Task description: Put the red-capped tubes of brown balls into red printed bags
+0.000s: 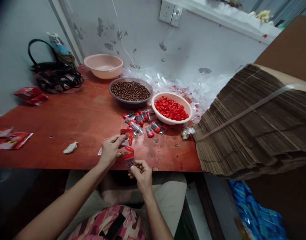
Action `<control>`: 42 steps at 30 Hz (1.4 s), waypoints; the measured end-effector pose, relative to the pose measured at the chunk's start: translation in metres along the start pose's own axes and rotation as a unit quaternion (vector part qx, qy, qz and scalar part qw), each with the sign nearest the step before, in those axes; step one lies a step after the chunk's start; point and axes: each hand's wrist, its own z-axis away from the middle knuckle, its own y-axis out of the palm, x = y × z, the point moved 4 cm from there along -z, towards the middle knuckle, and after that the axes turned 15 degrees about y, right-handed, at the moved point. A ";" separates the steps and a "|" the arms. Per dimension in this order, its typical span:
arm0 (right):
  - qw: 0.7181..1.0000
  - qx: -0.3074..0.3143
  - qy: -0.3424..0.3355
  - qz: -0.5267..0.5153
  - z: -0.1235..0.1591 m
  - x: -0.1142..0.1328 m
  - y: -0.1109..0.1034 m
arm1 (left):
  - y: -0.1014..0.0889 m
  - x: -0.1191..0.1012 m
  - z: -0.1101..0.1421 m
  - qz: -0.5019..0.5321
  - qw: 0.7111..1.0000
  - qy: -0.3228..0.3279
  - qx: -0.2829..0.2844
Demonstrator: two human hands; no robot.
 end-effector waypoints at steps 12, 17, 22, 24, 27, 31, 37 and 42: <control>0.998 -0.027 -0.015 -0.053 -0.007 0.004 -0.013 | -0.022 0.013 0.032 -0.165 0.955 0.105 0.221; 0.998 -0.034 -0.022 -0.057 -0.006 0.001 -0.010 | -0.005 -0.001 0.057 -0.203 0.920 0.170 0.290; 0.997 -0.046 -0.033 -0.048 -0.006 -0.002 -0.010 | 0.000 -0.003 0.059 -0.241 0.916 0.177 0.266; 0.998 -0.042 -0.033 -0.018 -0.007 0.003 -0.013 | -0.001 0.000 0.057 -0.246 0.899 0.217 0.292; 0.998 -0.017 -0.035 0.041 -0.009 0.019 -0.018 | -0.005 0.008 0.055 -0.252 0.858 0.293 0.337; 0.994 0.093 0.050 0.033 -0.015 0.038 -0.014 | -0.010 0.021 0.054 -0.267 0.810 0.364 0.374; 0.974 0.127 0.183 0.030 -0.026 0.040 -0.003 | -0.007 0.028 0.056 -0.273 0.804 0.376 0.371; 0.971 0.098 0.217 -0.022 -0.031 0.035 -0.004 | -0.005 0.031 0.057 -0.292 0.809 0.386 0.335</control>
